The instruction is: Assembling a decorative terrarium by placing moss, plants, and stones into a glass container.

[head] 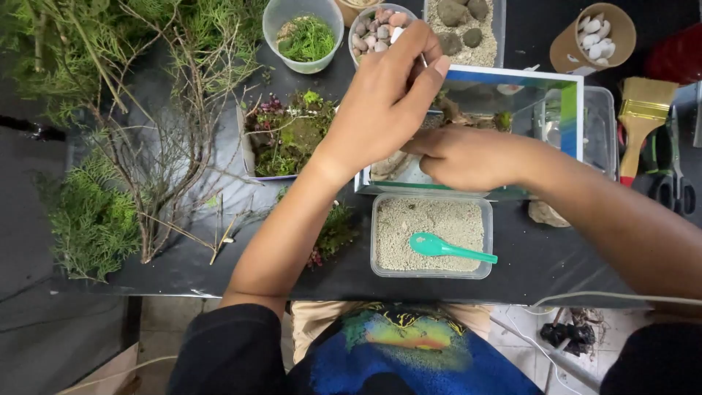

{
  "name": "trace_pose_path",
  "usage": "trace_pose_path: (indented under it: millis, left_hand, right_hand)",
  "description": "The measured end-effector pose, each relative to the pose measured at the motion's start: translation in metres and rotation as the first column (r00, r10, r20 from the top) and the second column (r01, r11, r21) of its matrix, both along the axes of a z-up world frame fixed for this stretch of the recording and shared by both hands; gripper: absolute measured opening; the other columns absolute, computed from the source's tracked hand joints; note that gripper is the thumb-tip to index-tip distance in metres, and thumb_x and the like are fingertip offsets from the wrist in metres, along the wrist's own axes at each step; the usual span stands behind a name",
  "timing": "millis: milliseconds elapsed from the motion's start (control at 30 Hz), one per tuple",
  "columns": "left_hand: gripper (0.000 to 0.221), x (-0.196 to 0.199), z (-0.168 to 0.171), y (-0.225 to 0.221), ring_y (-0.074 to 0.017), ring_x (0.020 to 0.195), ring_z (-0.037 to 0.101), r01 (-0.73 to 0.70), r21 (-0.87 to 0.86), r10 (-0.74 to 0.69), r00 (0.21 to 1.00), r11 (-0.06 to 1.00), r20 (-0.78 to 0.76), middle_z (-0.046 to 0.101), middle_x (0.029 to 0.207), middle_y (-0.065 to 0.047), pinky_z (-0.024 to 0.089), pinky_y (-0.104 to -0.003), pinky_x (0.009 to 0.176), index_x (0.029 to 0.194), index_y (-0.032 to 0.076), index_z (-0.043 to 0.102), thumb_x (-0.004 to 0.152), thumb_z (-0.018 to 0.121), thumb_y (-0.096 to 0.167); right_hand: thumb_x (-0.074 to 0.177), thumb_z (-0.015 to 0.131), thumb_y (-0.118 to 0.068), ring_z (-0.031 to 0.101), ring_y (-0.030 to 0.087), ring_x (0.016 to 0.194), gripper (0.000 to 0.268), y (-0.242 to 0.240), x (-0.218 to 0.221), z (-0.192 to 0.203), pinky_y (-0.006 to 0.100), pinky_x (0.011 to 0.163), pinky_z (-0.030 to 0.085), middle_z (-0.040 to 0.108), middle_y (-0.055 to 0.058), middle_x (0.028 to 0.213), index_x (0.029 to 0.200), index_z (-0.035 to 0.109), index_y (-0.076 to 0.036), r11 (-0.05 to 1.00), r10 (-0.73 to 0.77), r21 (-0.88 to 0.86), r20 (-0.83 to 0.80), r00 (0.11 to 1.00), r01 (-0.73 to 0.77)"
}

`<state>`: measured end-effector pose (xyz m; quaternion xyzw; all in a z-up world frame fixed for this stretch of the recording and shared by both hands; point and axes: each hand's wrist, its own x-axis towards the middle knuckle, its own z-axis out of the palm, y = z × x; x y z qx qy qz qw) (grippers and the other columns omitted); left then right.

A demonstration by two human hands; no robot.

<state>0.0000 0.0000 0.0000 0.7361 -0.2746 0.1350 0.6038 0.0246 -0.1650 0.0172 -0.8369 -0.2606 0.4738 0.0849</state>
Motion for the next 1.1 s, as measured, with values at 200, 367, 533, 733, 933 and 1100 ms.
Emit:
trace_pose_path:
  millis: [200, 367, 533, 733, 933, 1100]
  left_hand:
    - [0.018, 0.001, -0.002, 0.000, -0.0158, 0.054, 0.022, 0.003, -0.001, -0.003, 1.000, 1.000, -0.003, 0.032, 0.060, -0.004, 0.018, -0.037, 0.059, 0.099, 0.011, 0.044, 0.111, 0.039, 0.023]
    - [0.018, 0.002, -0.003, -0.001, -0.0154, 0.052, 0.025, -0.014, 0.009, 0.014, 1.000, 1.000, 0.009, 0.033, 0.059, -0.004, 0.019, -0.036, 0.057, 0.098, 0.010, 0.044, 0.110, 0.040, 0.023]
    - [0.019, 0.002, -0.002, -0.001, -0.0168, 0.051, 0.028, -0.018, 0.024, 0.018, 1.000, 1.000, 0.006, 0.038, 0.057, -0.005, 0.021, -0.036, 0.056, 0.099, 0.010, 0.044, 0.110, 0.040, 0.025]
    - [0.016, 0.000, -0.001, -0.002, -0.0189, 0.054, 0.028, -0.026, 0.027, 0.027, 1.000, 0.999, -0.009, 0.037, 0.060, -0.007, 0.020, -0.038, 0.060, 0.098, 0.010, 0.044, 0.109, 0.042, 0.022]
    - [0.016, 0.002, -0.002, -0.002, -0.0186, 0.053, 0.031, -0.053, 0.034, 0.054, 0.999, 0.998, -0.001, 0.037, 0.057, -0.006, 0.021, -0.038, 0.059, 0.097, 0.011, 0.044, 0.108, 0.042, 0.021]
    - [0.014, 0.001, -0.001, -0.001, -0.0192, 0.055, 0.033, -0.056, 0.044, 0.057, 0.998, 0.997, -0.003, 0.039, 0.059, -0.006, 0.024, -0.037, 0.060, 0.097, 0.011, 0.044, 0.107, 0.043, 0.021]
  right_hand:
    - [0.101, 0.038, -0.021, 0.044, 0.030, 0.073, 0.026, 0.002, 0.003, -0.010, 0.046, 0.069, 0.035, 0.058, 0.017, 0.094, 0.119, 0.054, -0.011, 0.990, 0.008, -0.142, 0.012, 1.000, -0.006]
    - [0.100, 0.039, -0.019, 0.048, 0.030, 0.078, 0.025, -0.001, 0.005, -0.016, 0.045, 0.073, 0.037, 0.057, 0.015, 0.097, 0.118, 0.054, -0.010, 0.994, 0.013, -0.109, -0.001, 1.000, -0.013]
    - [0.103, 0.041, -0.020, 0.038, 0.027, 0.067, 0.017, -0.014, 0.008, -0.025, 0.044, 0.067, 0.033, 0.050, 0.013, 0.083, 0.104, 0.054, -0.009, 0.997, 0.021, -0.077, 0.020, 1.000, -0.020]
    - [0.098, 0.052, -0.012, 0.054, 0.032, 0.060, 0.019, -0.018, 0.005, -0.010, 0.045, 0.064, 0.044, 0.065, 0.013, 0.091, 0.115, 0.060, -0.011, 0.957, 0.240, 0.106, 0.233, 0.942, -0.270]
    - [0.075, 0.066, 0.012, 0.058, 0.038, 0.054, 0.044, -0.024, 0.011, -0.059, 0.053, 0.064, 0.054, 0.064, 0.019, 0.068, 0.113, 0.069, -0.011, 0.803, 0.415, 0.078, 0.639, 0.647, -0.591]
    - [0.084, 0.065, 0.002, 0.064, 0.031, 0.073, 0.044, -0.024, 0.022, -0.077, 0.049, 0.057, 0.048, 0.069, 0.017, 0.098, 0.125, 0.062, -0.012, 0.737, 0.433, 0.027, 0.749, 0.502, -0.676]
